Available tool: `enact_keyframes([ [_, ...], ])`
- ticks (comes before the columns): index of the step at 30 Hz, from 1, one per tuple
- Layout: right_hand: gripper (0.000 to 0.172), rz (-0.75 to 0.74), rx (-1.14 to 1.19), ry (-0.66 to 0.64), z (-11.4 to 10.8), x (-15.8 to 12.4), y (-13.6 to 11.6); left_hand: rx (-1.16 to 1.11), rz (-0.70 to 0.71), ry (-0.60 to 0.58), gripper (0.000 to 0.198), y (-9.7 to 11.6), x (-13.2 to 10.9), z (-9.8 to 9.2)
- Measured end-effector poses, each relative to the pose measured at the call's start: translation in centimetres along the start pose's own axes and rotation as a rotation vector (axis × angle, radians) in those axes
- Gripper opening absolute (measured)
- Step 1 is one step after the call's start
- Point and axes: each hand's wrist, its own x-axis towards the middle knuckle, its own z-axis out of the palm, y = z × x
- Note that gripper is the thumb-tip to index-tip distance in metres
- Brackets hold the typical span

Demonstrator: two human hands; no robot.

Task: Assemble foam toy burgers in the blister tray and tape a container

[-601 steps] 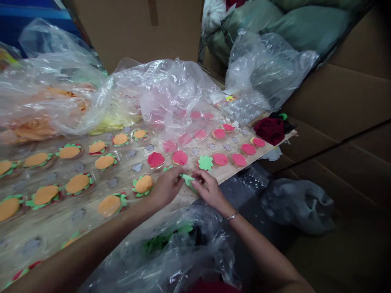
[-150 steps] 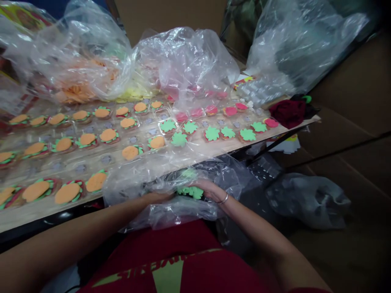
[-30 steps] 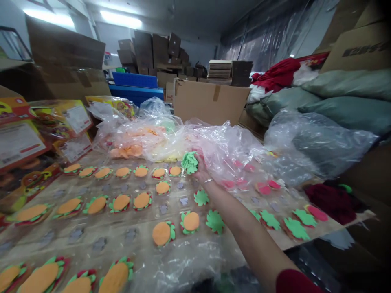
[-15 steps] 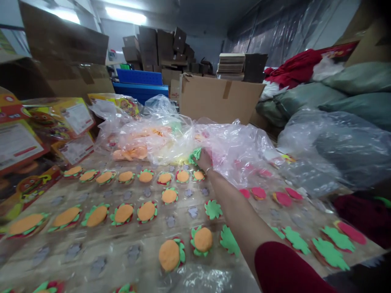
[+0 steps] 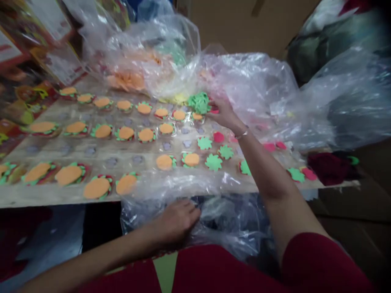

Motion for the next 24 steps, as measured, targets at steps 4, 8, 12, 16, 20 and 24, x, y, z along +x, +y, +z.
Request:
enact_keyframes([
  [4, 0.018, -0.034, 0.297, -0.131, -4.4, -12.1, -11.3, -0.191, -0.226, 0.155, 0.029, 0.0, -0.1, -3.5],
  [8, 0.018, -0.06, 0.322, -0.632, -2.4, -24.6, -18.0, -0.415, -0.302, 0.202, 0.034, 0.3, 0.4, -5.9],
  [12, 0.018, 0.038, 0.072, -0.825, 2.6, -30.5, -17.1, -0.512, -0.328, 0.295, 0.035, 1.4, 1.0, -6.4],
  [16, 0.02, 0.13, -0.216, -0.59, 5.3, -31.6, -14.3, -0.5, -0.289, 0.248, 0.035, 2.6, 1.4, -5.7],
  [20, 0.027, 0.188, -0.273, -0.541, 7.4, -31.9, -11.6, -0.473, -0.282, 0.149, 0.035, 3.6, 1.4, -5.0],
  [24, 0.023, 0.212, -0.107, -0.577, 8.9, -32.5, -10.1, -0.386, -0.215, 0.142, 0.033, 4.1, 0.7, -4.6],
])
